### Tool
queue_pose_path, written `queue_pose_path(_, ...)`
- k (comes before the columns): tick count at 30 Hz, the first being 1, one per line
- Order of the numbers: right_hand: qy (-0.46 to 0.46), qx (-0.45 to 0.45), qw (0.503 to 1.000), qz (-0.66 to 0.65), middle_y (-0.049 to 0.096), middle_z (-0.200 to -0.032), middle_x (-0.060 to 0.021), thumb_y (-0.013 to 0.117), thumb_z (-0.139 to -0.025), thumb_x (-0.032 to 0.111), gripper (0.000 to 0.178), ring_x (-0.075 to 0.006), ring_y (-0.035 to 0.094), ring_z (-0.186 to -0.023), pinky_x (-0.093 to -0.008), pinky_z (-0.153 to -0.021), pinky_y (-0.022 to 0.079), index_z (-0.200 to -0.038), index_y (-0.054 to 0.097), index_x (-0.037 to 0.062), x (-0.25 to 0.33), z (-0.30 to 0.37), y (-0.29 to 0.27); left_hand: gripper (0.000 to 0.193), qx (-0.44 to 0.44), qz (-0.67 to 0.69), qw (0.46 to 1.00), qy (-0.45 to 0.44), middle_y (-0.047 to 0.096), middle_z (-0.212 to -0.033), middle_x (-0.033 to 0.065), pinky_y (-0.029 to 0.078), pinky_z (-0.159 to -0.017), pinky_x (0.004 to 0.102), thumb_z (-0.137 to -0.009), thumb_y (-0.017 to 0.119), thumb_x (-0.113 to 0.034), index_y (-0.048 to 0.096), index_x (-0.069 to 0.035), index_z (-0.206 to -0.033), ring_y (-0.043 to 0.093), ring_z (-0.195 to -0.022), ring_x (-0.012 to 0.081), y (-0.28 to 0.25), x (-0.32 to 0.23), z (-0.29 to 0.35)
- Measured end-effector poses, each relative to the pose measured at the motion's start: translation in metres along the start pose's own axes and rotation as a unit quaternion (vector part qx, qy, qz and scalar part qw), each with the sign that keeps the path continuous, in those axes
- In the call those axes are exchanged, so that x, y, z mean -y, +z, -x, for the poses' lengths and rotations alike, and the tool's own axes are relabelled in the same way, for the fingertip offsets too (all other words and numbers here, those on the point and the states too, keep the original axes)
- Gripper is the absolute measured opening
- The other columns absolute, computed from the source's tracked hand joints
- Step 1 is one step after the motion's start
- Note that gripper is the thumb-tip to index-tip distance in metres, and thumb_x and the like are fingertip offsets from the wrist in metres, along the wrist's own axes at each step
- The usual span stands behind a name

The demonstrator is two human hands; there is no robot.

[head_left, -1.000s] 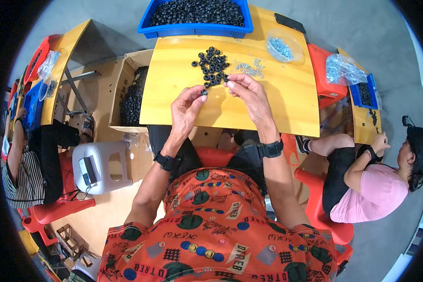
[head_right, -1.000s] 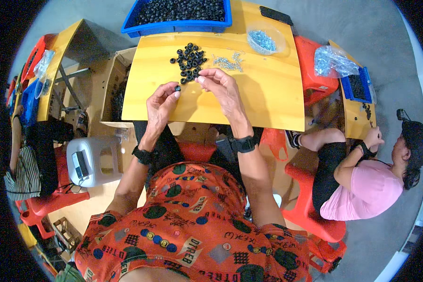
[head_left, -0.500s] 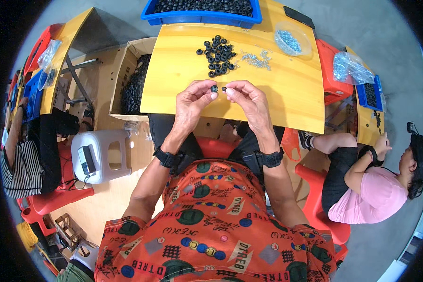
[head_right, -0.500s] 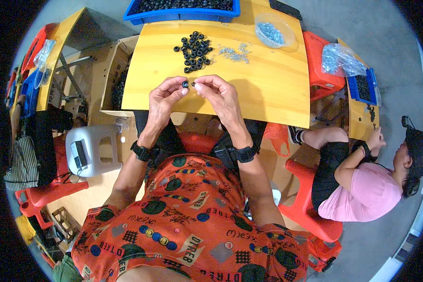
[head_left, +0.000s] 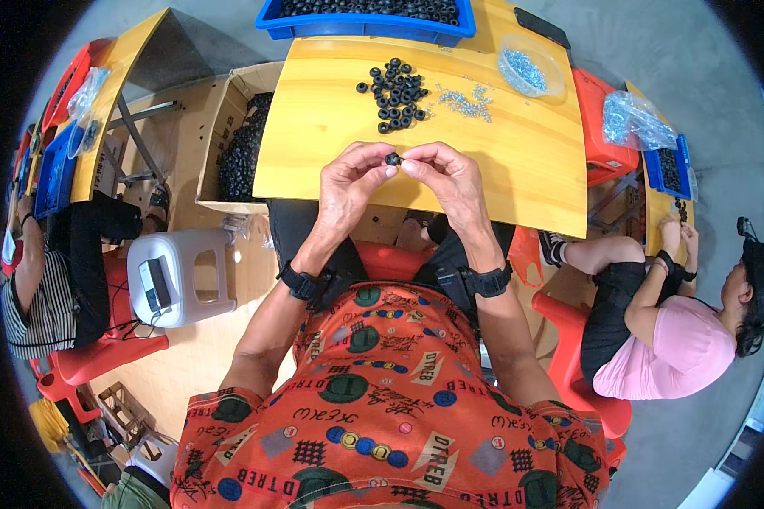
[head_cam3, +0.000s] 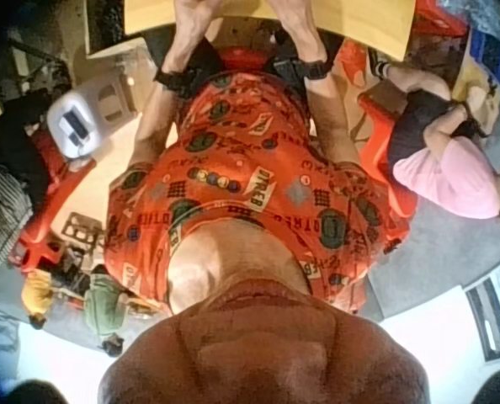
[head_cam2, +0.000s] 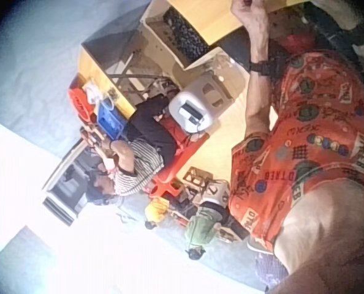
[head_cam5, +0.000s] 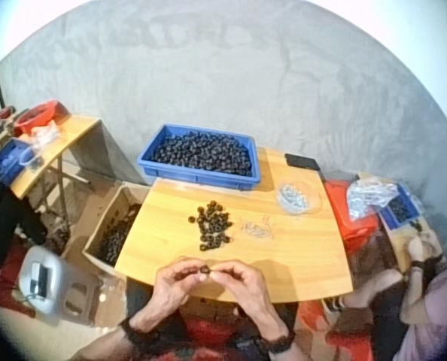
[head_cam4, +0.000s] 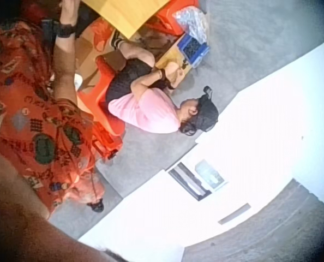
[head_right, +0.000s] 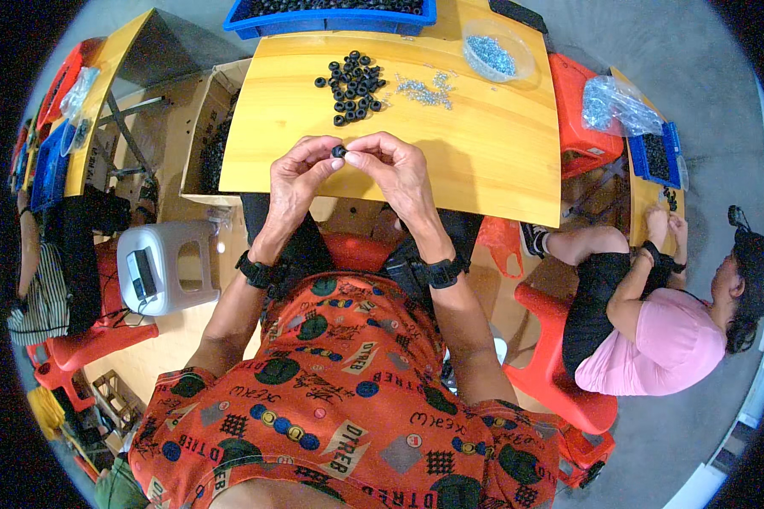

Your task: The person picks up a black rubber component and a small metal pin, inserts the pin into the component, and places the assembly on the table before repeating the process.

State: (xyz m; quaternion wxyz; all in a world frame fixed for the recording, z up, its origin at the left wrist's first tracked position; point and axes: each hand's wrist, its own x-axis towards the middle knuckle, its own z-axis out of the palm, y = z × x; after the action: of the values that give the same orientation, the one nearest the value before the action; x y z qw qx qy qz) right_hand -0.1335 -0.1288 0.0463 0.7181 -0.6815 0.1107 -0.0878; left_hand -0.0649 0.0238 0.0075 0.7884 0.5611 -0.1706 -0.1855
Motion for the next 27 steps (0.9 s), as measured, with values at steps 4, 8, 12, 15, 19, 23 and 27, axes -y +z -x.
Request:
queue_pose_path(4, -0.001, -0.002, 1.000, 0.009, 0.068, -0.088, -0.0014, 0.069, -0.086, 0.006, 0.013, -0.0068, 0.060, -0.080, -0.0214, -0.074, 0.048, -0.097, 0.068, 0.0002, -0.001, 0.000, -0.001, 0.025, 0.008, -0.034, 0.999, 0.016, 0.064, -0.097, 0.0032, 0.049, -0.079, 0.0229, -0.081, 0.068, 0.007, 0.069, 0.000, -0.104, 0.059, -0.087, 0.0104, 0.001, -0.005, 0.000)
queue_pose_path(8, 0.003, 0.015, 1.000, 0.006, 0.068, -0.088, -0.0021, 0.070, -0.086, 0.006, 0.012, -0.0070, 0.061, -0.081, -0.0220, -0.075, 0.049, -0.097, 0.068, 0.0005, -0.003, -0.002, -0.004, 0.025, 0.022, -0.090, 0.995, 0.038, 0.065, -0.096, 0.0043, 0.049, -0.078, 0.0243, -0.079, 0.069, 0.006, 0.070, -0.001, -0.103, 0.060, -0.086, 0.0117, -0.001, -0.011, 0.001)
queue_pose_path(12, 0.024, 0.046, 0.997, -0.058, 0.066, -0.087, -0.0016, 0.070, -0.086, 0.008, 0.013, -0.0070, 0.059, -0.080, -0.0219, -0.074, 0.048, -0.097, 0.067, 0.0012, -0.006, -0.003, -0.007, 0.024, 0.062, -0.169, 0.980, 0.087, 0.065, -0.097, 0.0047, 0.050, -0.078, 0.0241, -0.079, 0.068, 0.007, 0.070, -0.002, -0.101, 0.061, -0.089, 0.0126, -0.003, -0.020, -0.001)
queue_pose_path(15, 0.066, 0.083, 0.987, -0.120, 0.065, -0.084, -0.0008, 0.071, -0.085, 0.010, 0.014, -0.0072, 0.058, -0.076, -0.0221, -0.072, 0.047, -0.095, 0.067, 0.0019, -0.009, -0.005, -0.013, 0.024, 0.085, -0.201, 0.969, 0.119, 0.066, -0.095, 0.0069, 0.050, -0.078, 0.0266, -0.077, 0.068, 0.007, 0.070, -0.002, -0.100, 0.062, -0.088, 0.0159, -0.006, -0.025, -0.003)
queue_pose_path(19, 0.106, 0.118, 0.973, -0.170, 0.064, -0.089, -0.0020, 0.073, -0.085, 0.013, 0.025, -0.0086, 0.057, -0.077, -0.0231, -0.071, 0.047, -0.105, 0.063, 0.0032, -0.013, -0.007, -0.017, 0.023, 0.107, -0.208, 0.965, 0.115, 0.065, -0.094, 0.0060, 0.048, -0.079, 0.0279, -0.077, 0.069, 0.006, 0.070, -0.002, -0.099, 0.061, -0.089, 0.0163, -0.005, -0.030, -0.002)
queue_pose_path(23, 0.153, 0.142, 0.951, -0.227, 0.064, -0.098, -0.0046, 0.074, -0.084, 0.014, 0.042, -0.0109, 0.059, -0.084, -0.0245, -0.074, 0.049, -0.121, 0.054, 0.0050, -0.014, -0.007, -0.019, 0.025, 0.116, -0.213, 0.965, 0.099, 0.065, -0.097, 0.0059, 0.048, -0.082, 0.0290, -0.076, 0.070, 0.005, 0.070, -0.003, -0.099, 0.061, -0.093, 0.0177, -0.003, -0.032, 0.000)
queue_pose_path(27, 0.165, 0.132, 0.950, -0.228, 0.065, -0.099, -0.0063, 0.074, -0.085, 0.015, 0.047, -0.0121, 0.061, -0.087, -0.0252, -0.078, 0.050, -0.125, 0.051, 0.0049, -0.008, -0.005, -0.013, 0.025, 0.095, -0.227, 0.956, 0.160, 0.064, -0.102, 0.0078, 0.049, -0.084, 0.0313, -0.076, 0.067, 0.007, 0.069, -0.004, -0.098, 0.060, -0.097, 0.0213, -0.002, -0.029, 0.002)
